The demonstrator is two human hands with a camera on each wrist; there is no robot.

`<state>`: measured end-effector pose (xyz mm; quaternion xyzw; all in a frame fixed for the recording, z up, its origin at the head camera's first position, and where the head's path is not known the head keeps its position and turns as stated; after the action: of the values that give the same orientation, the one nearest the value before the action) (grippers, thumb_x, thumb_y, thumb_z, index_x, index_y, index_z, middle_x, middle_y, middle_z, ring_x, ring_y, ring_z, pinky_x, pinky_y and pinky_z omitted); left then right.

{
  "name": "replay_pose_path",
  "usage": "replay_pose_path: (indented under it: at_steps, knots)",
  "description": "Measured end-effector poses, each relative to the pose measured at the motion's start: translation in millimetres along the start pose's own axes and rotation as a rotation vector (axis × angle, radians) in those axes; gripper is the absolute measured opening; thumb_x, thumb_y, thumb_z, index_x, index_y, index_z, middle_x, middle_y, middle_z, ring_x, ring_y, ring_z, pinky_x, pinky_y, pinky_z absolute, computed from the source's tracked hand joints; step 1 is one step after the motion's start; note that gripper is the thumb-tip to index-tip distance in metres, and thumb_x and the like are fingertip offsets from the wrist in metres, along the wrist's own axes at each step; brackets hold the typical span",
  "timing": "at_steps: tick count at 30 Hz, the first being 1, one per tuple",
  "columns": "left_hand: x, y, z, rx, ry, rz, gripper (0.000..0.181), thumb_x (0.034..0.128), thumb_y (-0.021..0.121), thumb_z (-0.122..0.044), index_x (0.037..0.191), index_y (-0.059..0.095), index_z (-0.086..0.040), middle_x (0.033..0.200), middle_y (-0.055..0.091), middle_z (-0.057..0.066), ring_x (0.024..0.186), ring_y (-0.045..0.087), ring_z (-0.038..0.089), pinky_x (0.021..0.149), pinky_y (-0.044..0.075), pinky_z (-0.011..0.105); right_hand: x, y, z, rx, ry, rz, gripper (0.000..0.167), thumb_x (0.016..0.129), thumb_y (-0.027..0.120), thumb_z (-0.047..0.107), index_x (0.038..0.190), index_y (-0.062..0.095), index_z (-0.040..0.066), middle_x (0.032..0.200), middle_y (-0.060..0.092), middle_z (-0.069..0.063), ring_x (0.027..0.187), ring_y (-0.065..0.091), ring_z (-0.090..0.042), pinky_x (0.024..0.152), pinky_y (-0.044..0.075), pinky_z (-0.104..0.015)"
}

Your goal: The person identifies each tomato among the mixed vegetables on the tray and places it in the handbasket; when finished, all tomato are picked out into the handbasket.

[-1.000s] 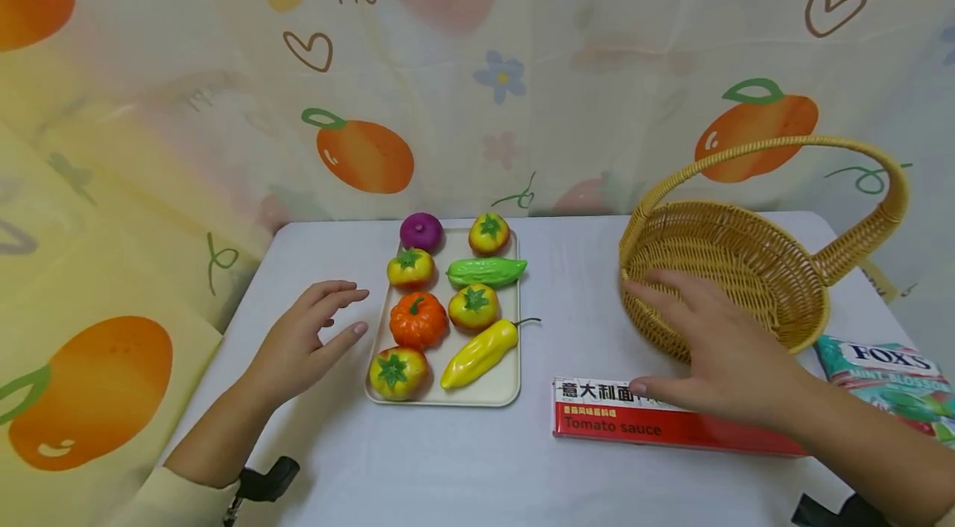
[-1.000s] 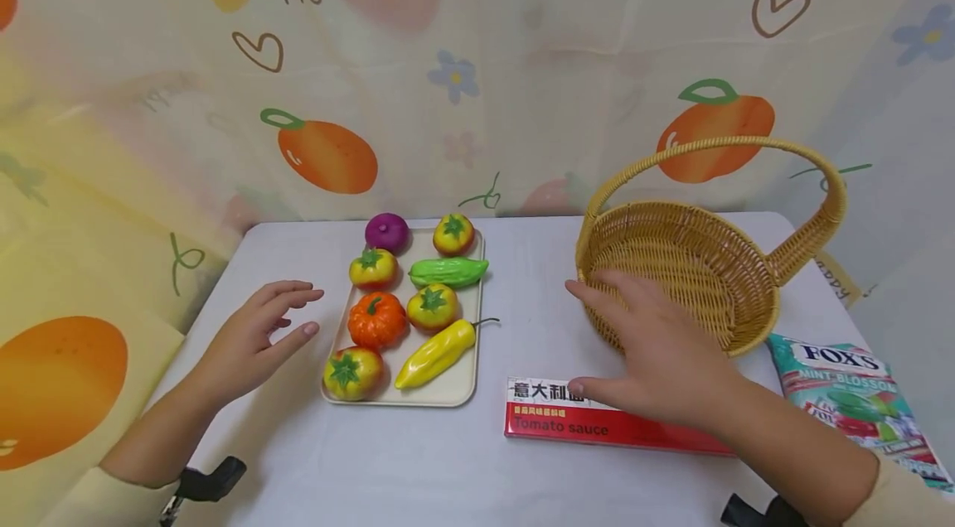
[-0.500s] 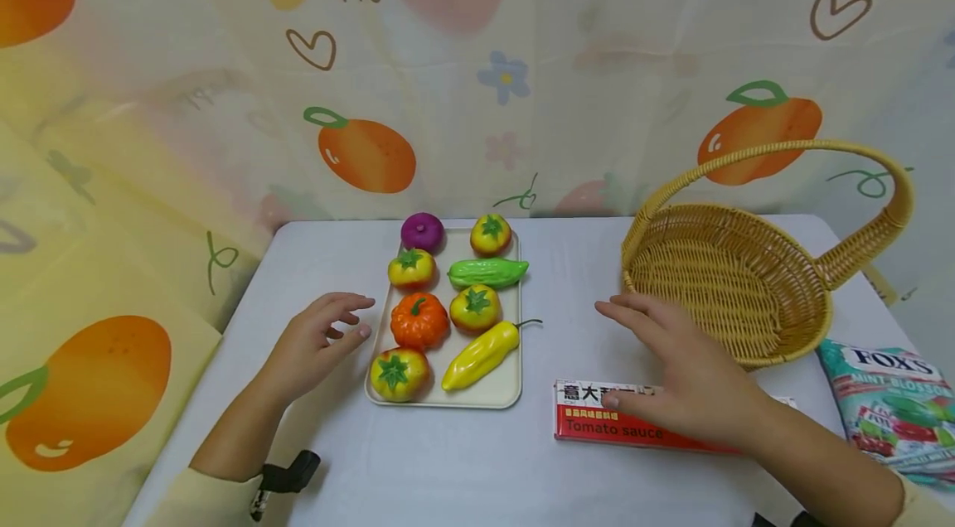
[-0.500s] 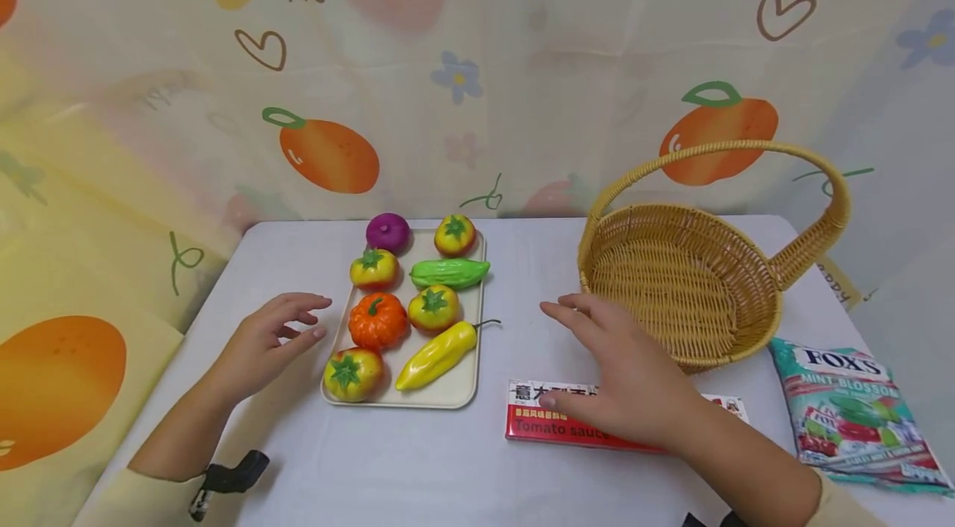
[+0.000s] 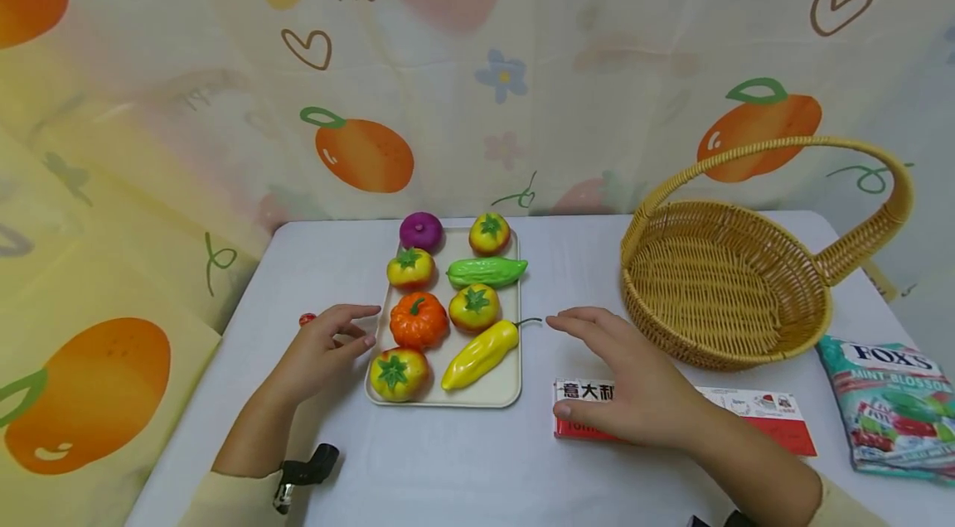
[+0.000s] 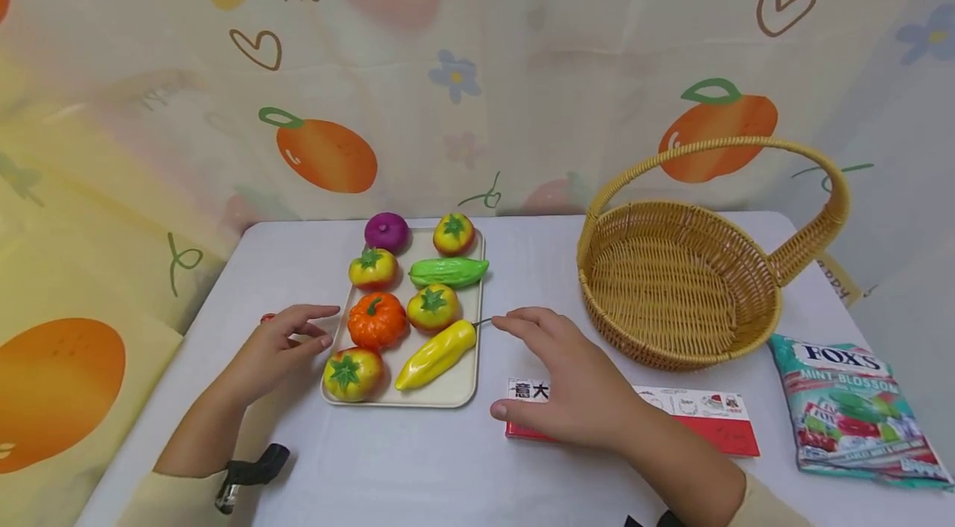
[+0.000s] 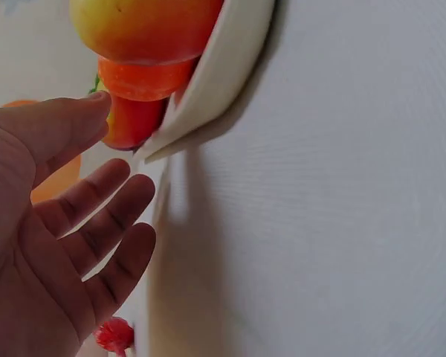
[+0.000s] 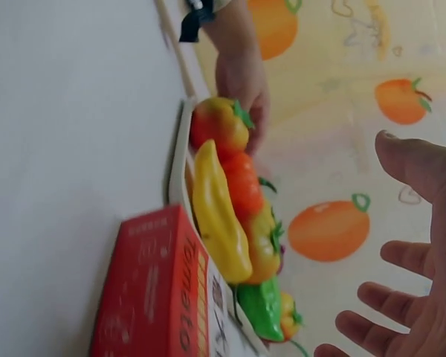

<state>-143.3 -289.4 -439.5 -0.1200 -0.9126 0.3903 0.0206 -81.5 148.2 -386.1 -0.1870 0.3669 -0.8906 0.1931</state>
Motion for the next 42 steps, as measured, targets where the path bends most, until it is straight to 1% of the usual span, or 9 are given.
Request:
replay_pose_path:
  at_steps: [5,8,14,19,22,28,32,36,42]
  knots:
    - [-0.5,3.0,4.6,-0.018,-0.047,-0.001,0.043,0.1019,0.075,-0.020,0.145,0.067,-0.019,0.127,0.069,0.010,0.104,0.068,0.026,0.087,0.059,0.034,7.3,15,2,0.085,0.005,0.036,0.084,0.084,0.091,0.042,0.156,0.050,0.038,0.153,0.047,0.016,0.141,0.051,-0.014,0.110,0.048,-0.054]
    - [-1.7,3.8,7.3,-0.031,-0.063,0.001,0.043,0.1022,0.075,-0.020,0.144,0.067,-0.020,0.122,0.069,0.009,0.103,0.066,0.026,0.087,0.058,0.033,13.4,23,4,0.121,0.009,0.072,0.082,0.085,0.090,0.044,0.156,0.050,0.037,0.154,0.047,0.015,0.141,0.051,-0.015,0.111,0.048,-0.054]
    - [-2.9,5.3,11.8,-0.030,-0.067,-0.002,0.041,0.1006,0.077,-0.016,0.141,0.070,-0.019,0.114,0.070,0.005,0.100,0.062,0.024,0.086,0.056,0.030,27.6,41,14,0.171,-0.022,0.116,0.079,0.086,0.090,0.043,0.154,0.055,0.026,0.152,0.049,0.013,0.141,0.049,-0.013,0.114,0.045,-0.050]
    - [-0.2,8.4,15.2,-0.038,-0.043,-0.004,0.040,0.0989,0.078,-0.011,0.138,0.071,-0.016,0.112,0.069,0.004,0.098,0.060,0.023,0.085,0.054,0.026,34.2,56,20,0.171,-0.057,0.117,0.078,0.084,0.091,0.042,0.151,0.058,0.024,0.146,0.052,0.012,0.137,0.051,-0.011,0.114,0.046,-0.046]
    - [1.2,10.6,16.5,-0.041,-0.045,-0.009,0.040,0.0981,0.079,-0.011,0.137,0.072,-0.015,0.109,0.068,0.004,0.097,0.059,0.024,0.084,0.054,0.025,36.5,62,23,0.180,-0.047,0.137,0.077,0.084,0.091,0.043,0.152,0.058,0.026,0.146,0.052,0.012,0.136,0.051,-0.010,0.114,0.046,-0.045]
    - [3.2,13.8,16.0,-0.060,-0.069,-0.019,0.040,0.0976,0.080,-0.012,0.137,0.073,-0.015,0.106,0.067,0.005,0.099,0.058,0.025,0.085,0.053,0.026,42.5,72,32,0.216,-0.014,0.191,0.079,0.084,0.090,0.042,0.154,0.058,0.023,0.146,0.052,0.010,0.135,0.052,-0.012,0.114,0.045,-0.045]
    - [3.5,15.5,15.0,-0.074,-0.089,-0.018,0.040,0.0978,0.079,-0.012,0.137,0.072,-0.015,0.106,0.066,0.005,0.099,0.057,0.025,0.085,0.052,0.026,47.7,81,38,0.211,0.000,0.219,0.080,0.086,0.088,0.047,0.156,0.055,0.026,0.150,0.052,0.008,0.138,0.050,-0.013,0.115,0.044,-0.047]
    - [4.0,16.6,14.2,-0.094,-0.107,-0.008,0.041,0.0983,0.079,-0.013,0.138,0.072,-0.016,0.108,0.067,0.006,0.101,0.058,0.025,0.085,0.053,0.025,53.5,90,42,0.209,-0.007,0.227,0.079,0.087,0.086,0.050,0.157,0.054,0.029,0.153,0.051,0.008,0.141,0.049,-0.013,0.116,0.043,-0.048]
    - [4.6,18.9,14.3,-0.128,-0.125,-0.009,0.042,0.0984,0.079,-0.015,0.140,0.072,-0.018,0.109,0.066,0.007,0.102,0.057,0.026,0.085,0.053,0.024,62.3,99,47,0.217,0.001,0.222,0.077,0.089,0.085,0.051,0.156,0.054,0.030,0.152,0.051,0.007,0.142,0.049,-0.017,0.116,0.044,-0.052]
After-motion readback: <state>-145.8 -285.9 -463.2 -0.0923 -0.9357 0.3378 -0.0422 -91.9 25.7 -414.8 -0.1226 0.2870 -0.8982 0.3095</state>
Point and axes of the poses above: each hand's wrist, its own x-axis towards the middle knuckle, its own y-axis out of the palm, z = x × y, the point moved 2 cm from there along x, towards the middle knuckle
